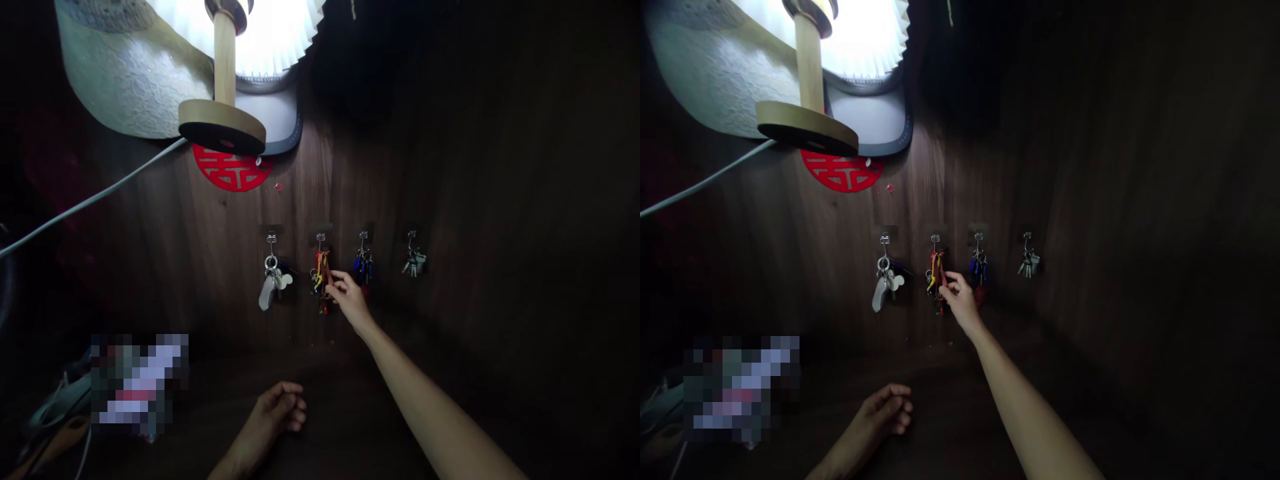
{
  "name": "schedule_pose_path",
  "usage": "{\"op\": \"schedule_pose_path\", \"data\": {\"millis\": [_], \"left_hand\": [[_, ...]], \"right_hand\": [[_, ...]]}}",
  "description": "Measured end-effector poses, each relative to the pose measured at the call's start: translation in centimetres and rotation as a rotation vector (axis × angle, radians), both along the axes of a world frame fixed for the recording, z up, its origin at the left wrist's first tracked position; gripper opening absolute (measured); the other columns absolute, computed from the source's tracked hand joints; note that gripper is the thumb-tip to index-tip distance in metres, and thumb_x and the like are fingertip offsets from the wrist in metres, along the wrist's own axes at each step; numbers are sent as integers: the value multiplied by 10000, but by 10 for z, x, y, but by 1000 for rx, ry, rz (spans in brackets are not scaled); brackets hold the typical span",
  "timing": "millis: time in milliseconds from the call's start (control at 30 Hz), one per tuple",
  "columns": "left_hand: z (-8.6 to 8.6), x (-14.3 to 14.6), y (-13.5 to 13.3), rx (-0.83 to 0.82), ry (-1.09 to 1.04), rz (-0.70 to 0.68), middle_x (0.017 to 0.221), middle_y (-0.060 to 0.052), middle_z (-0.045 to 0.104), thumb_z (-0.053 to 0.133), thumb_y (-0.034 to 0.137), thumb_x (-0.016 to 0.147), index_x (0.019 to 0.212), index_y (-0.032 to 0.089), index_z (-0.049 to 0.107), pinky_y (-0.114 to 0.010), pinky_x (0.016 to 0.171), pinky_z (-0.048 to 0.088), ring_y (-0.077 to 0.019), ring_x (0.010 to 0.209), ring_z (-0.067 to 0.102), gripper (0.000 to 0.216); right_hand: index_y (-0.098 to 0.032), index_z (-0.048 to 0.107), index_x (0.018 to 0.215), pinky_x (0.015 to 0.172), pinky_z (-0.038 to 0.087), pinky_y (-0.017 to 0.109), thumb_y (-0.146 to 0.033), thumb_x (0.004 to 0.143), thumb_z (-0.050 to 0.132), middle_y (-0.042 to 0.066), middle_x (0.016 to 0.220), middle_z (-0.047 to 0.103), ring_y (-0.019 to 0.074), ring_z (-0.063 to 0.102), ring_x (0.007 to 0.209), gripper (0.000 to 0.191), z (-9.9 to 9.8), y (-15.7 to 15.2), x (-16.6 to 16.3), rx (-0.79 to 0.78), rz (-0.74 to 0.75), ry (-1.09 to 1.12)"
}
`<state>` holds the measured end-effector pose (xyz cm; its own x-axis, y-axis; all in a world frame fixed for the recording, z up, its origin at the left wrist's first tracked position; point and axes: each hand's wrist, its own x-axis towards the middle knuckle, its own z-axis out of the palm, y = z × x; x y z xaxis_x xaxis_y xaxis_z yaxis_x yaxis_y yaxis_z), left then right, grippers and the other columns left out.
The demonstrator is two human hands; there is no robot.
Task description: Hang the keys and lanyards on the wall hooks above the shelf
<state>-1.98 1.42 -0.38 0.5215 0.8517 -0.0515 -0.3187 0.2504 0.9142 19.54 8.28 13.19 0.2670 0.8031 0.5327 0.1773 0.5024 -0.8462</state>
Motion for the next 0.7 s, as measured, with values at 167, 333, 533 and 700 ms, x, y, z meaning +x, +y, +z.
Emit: {"op": "schedule_pose_path", "data": {"millis": [167, 333, 533, 700], "left_hand": [[1, 0, -1, 18, 11, 6, 748, -32, 627, 741, 413, 668, 879, 146, 632, -245, 600, 414, -107, 613, 558, 357], [6, 1, -7, 35, 37, 29, 743, -31, 632, 751, 418, 653, 872, 144, 632, -241, 593, 409, -111, 617, 558, 371], [7, 2, -10, 116, 96, 56, 729, -27, 629, 733, 472, 646, 850, 150, 638, -247, 576, 401, -113, 590, 543, 393], [9, 2, -12, 212, 211, 42, 666, 6, 605, 690, 539, 652, 838, 158, 639, -234, 551, 376, -98, 532, 504, 427]], "right_hand": [[-187, 538, 999, 499, 394, 215, -362, 633, 644, -28, 706, 603, 118, 557, 591, 419, -30, -15, -1, -67, 9, 87], [-190, 557, 967, 475, 379, 209, -369, 637, 641, -22, 680, 614, 118, 554, 563, 385, -52, -31, 0, -133, 21, 106], [-189, 587, 915, 453, 362, 208, -357, 686, 595, -18, 647, 610, 104, 529, 508, 284, -84, -52, 4, -211, 82, 50], [-195, 602, 906, 447, 361, 208, -338, 697, 580, -29, 633, 598, 96, 515, 483, 255, -113, -71, 6, -304, 149, -34]]}}
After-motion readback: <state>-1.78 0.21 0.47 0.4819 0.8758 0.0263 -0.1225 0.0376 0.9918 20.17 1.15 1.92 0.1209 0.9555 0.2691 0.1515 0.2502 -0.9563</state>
